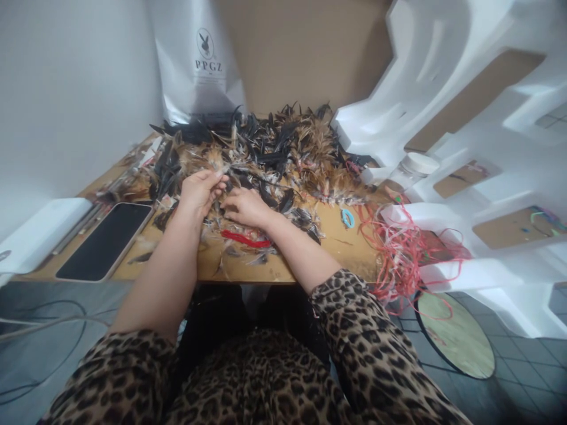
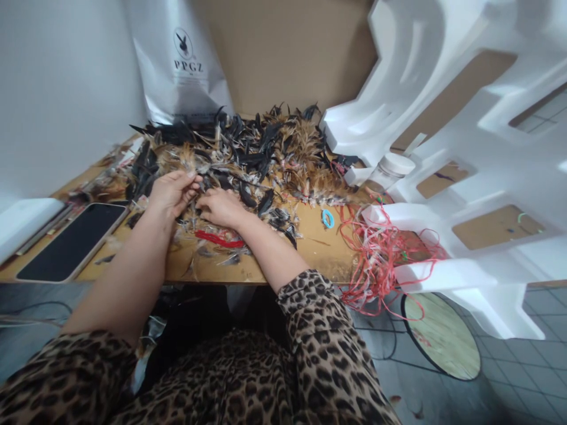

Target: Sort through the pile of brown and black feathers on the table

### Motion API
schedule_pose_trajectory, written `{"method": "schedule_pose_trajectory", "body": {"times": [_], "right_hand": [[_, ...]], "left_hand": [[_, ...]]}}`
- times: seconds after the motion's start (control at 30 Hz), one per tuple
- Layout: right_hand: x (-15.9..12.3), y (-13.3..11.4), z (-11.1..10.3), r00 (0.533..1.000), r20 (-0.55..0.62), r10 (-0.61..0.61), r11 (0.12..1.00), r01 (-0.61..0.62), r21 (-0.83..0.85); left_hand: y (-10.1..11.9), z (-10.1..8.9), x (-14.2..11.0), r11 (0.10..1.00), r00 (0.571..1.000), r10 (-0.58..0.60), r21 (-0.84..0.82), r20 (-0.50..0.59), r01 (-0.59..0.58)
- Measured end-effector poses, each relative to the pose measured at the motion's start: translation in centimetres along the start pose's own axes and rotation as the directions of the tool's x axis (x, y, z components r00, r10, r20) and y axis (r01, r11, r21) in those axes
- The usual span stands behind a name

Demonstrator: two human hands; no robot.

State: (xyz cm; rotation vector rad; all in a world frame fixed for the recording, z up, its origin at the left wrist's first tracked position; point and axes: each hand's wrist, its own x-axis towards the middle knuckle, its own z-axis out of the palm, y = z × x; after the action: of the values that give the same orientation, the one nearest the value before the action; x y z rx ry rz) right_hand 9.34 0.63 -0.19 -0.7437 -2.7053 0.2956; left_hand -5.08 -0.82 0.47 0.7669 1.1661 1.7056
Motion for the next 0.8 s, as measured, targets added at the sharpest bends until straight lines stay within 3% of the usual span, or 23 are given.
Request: {"method": "schedule_pose_trajectory", "body": {"times": [0.13,0.33,0.63,0.8], "right_hand": [[0.0,0.1,-0.1,0.998,0.016,0.065,0.997,-0.064,-0.053],[0.4,1.1,-0.6,0.949,-0.139,0.282,0.959,-0.284,0.005],[4.0,0.0,-0.1,0.890,0.045,0.454,0.890,-0.450,-0.079],[5.5,0.3,0.3,0.852,0.046,0.522,0.850,-0.514,-0.114]], "left_hand": [[0.1,-0.1,0.2,0.998,0.999,0.032,-0.047,-0.037,-0.034],[0.3,-0.2,0.4,0.993,0.988,0.055,-0.097,-0.145,-0.069],[-0.1,-0.7,1.0,0.987,0.984,0.075,-0.131,-0.161,-0.097],[-0.1,-0.9,1.2,0.985,0.982,0.076,-0.143,-0.175,-0.101]]}}
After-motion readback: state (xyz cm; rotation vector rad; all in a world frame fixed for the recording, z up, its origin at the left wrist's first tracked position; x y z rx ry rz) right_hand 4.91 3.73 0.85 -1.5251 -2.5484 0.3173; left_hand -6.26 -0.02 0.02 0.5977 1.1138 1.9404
